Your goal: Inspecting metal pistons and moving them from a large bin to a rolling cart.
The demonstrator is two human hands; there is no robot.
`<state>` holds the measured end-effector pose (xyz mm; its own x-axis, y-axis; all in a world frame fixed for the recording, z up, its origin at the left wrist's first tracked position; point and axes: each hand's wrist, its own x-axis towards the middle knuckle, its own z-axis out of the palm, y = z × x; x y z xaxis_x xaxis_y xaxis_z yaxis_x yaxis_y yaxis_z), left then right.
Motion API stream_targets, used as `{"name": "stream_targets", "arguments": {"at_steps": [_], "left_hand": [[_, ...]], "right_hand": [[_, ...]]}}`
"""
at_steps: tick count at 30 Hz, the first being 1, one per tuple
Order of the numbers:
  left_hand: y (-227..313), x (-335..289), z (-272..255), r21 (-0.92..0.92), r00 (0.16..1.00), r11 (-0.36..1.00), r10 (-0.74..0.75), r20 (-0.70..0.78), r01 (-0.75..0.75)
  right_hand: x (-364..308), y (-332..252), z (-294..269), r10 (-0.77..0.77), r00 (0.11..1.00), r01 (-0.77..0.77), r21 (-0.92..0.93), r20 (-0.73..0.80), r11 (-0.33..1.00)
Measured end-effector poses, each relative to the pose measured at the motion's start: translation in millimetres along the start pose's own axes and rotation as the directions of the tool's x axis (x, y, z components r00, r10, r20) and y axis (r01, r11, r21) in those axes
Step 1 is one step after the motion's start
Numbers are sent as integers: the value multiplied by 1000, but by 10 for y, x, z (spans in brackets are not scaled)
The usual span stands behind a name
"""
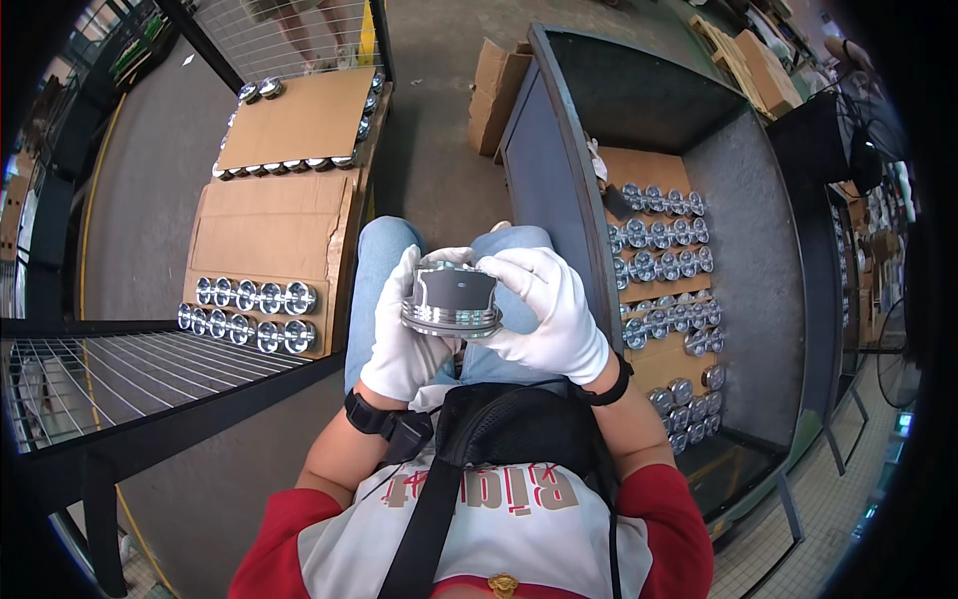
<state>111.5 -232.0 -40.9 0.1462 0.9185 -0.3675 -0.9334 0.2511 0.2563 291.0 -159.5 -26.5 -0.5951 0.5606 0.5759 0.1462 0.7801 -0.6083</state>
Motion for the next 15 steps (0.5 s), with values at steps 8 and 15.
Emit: {"name": "stream_targets", "arguments": {"at_steps": [8,15], "left_hand": [[-2,-60,0,114,992,987,116,-46,-110],[-80,-102,125,391,959,889,280,-54,-238]], "right_hand": [[-7,-16,-1,31,999,-30,-42,15,999],[23,-169,32,-26,997,21,-59,-78,998]]}}
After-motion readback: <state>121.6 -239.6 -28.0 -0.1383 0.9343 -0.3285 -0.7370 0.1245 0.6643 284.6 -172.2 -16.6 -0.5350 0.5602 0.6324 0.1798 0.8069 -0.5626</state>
